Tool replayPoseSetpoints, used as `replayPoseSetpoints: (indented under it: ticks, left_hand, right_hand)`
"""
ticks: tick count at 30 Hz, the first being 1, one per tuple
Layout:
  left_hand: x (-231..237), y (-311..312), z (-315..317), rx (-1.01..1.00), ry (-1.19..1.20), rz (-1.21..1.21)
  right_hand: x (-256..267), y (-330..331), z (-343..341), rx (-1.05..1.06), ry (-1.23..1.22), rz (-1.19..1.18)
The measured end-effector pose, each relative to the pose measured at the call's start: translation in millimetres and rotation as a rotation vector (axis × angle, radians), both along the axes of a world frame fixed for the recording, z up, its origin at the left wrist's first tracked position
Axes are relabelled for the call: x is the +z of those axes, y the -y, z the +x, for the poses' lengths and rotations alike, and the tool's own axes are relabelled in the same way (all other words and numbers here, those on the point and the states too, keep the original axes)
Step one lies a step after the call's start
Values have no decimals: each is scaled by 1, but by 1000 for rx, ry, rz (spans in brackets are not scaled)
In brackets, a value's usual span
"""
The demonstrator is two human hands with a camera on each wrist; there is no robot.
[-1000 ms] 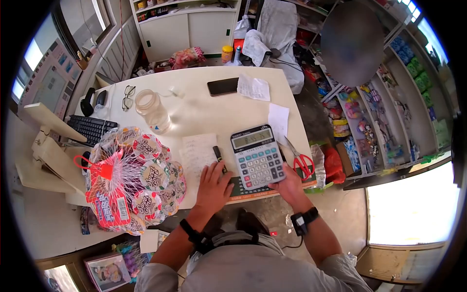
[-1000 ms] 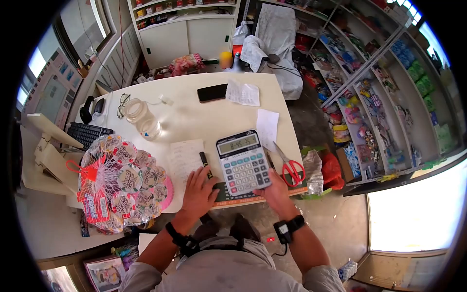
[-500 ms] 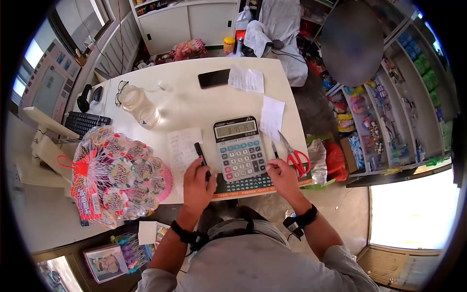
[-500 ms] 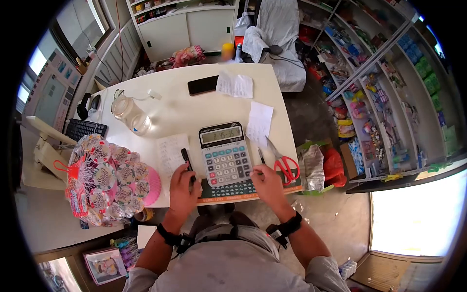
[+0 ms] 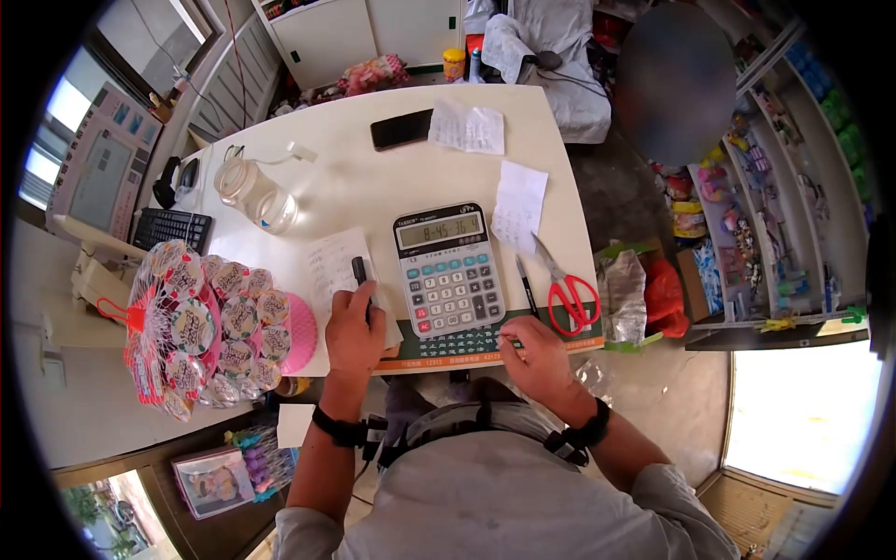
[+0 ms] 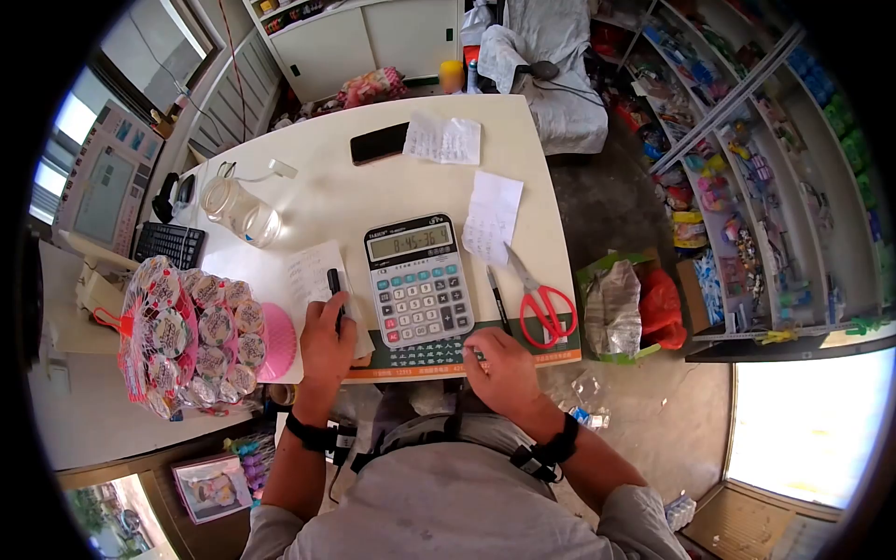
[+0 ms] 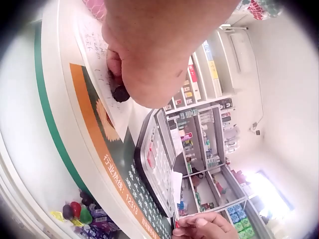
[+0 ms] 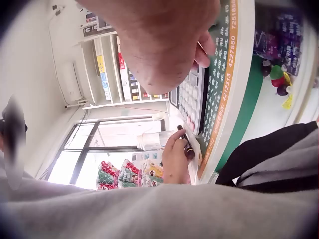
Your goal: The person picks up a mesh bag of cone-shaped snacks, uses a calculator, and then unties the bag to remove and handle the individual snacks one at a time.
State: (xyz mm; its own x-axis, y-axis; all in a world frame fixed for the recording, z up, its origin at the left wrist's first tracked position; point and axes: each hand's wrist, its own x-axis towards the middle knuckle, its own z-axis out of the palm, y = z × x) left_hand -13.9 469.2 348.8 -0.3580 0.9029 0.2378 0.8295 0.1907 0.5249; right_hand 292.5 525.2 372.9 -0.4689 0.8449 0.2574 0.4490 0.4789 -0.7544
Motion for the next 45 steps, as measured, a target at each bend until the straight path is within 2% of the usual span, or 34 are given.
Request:
replayPoseSetpoints:
  ticks: [5,8,11,17,20,23,26,30,34,37,40,45]
  left_hand:
    - [-5,10,2,-68,-18,57]
    - [-6,14,9,-68,-35,121]
    - [-9,14,13,-68,-95,192]
    - [-10,12,12,-48,-82,242]
    - [-9,15,11,-32,-71,232]
    - [-9,11,13,-28,-66,219]
    - [-10,12,12,-29,-63,211]
    - [-11,12,13,-36,-73,201]
    - [-13,11,12,-42,-78,212]
    - [-13,12,12,-44,-74,208]
    - [-14,12,12,-37,-68,198]
    - [-12,12,13,-22,-64,192]
  right_hand:
    - [7,2,-16,85,-9,47]
    - [13,2,-26,128,44,-28]
    - [11,-2,-39,186,136,86]
    - [6,-7,-64,209,246,123]
    - [2,-7,-67,248,155,151]
    - [3,-2,-68,305,194,131]
    - [8,-10,-61,281,129,98]
    - [9,-30,-33,106,109,49]
    - [8,-43,-24,63,121,16]
    - [5,-45,-27,77,198,95]
    - [12,-42,-31,113,149,48]
    - [4,-22,-45,263,122,108]
